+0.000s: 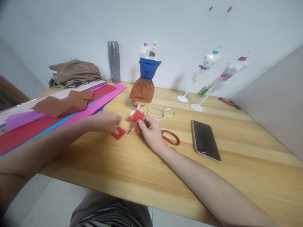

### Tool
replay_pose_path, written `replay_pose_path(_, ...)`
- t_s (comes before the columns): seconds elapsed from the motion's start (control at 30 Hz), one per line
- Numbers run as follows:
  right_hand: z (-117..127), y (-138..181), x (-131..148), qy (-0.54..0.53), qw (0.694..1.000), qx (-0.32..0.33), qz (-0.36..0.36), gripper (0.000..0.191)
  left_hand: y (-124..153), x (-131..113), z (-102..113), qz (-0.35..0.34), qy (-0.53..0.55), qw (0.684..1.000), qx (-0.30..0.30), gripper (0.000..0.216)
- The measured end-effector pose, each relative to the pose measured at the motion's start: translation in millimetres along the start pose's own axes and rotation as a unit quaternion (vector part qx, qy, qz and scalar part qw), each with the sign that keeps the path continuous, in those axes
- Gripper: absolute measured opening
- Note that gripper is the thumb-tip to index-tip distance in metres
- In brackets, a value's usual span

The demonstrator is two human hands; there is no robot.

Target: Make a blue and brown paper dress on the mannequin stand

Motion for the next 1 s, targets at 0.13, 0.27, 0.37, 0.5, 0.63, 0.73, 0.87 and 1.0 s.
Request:
replay_pose_path(0.13, 3.8, 3.9, 8.9, -0.012, 1.0, -0.017, 0.021, 0.032, -12.3, -20.8, -9.0, -0.082, 0.009, 0.996, -0.024, 0.015)
replay_pose_path(0.27, -22.6, 10.8, 6.6, -0.104, 0.991, 0.081, -0.013, 0.033, -16.7, -10.8, -3.0, -0.105, 0.07, 0.992, -0.028, 0.004)
replay_pose_path(0.37, -52.9, 18.9, 0.5, -0.206, 0.96, 0.178, -0.066, 0.037, -18.8, 15.7, 6.4, -0.064, 0.171, 0.983, -0.033, 0.012)
replay_pose_path(0.5, -55.7, 17.6, -0.2, -0.237, 0.953, 0.167, -0.088, 0.039, -26.4, 43.2, 3.6, -0.05, 0.399, 0.915, -0.025, 0.019)
replay_pose_path(0.63, -19.8, 8.4, 9.4, -0.111, 0.993, 0.042, -0.017, 0.03, -32.7, 50.7, -2.7, -0.048, 0.489, 0.87, -0.031, 0.028)
replay_pose_path(0.73, -9.3, 7.6, 12.9, -0.034, 0.999, 0.014, 0.014, 0.023, -30.8, 49.8, -0.7, -0.043, 0.499, 0.865, -0.043, 0.029)
replay_pose_path(0.87, -30.5, 11.8, 17.7, 0.128, 0.985, 0.112, 0.033, 0.023, -22.0, 47.1, 10.6, -0.052, 0.52, 0.849, -0.077, 0.029)
replay_pose_path(1.0, -44.0, 17.7, 22.8, 0.244, 0.957, 0.146, 0.063, 0.027, -13.5, 38.7, 21.4, -0.091, 0.562, 0.816, -0.105, 0.032)
Point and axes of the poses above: each hand's wrist, its own y-axis away from the middle knuckle, its own z-axis out of the back of the hand, x = y × z, the point moved 8 cm from there along -y, towards the middle knuckle, and after that the axes turned 11 degrees about x, right-handed, at the moved point
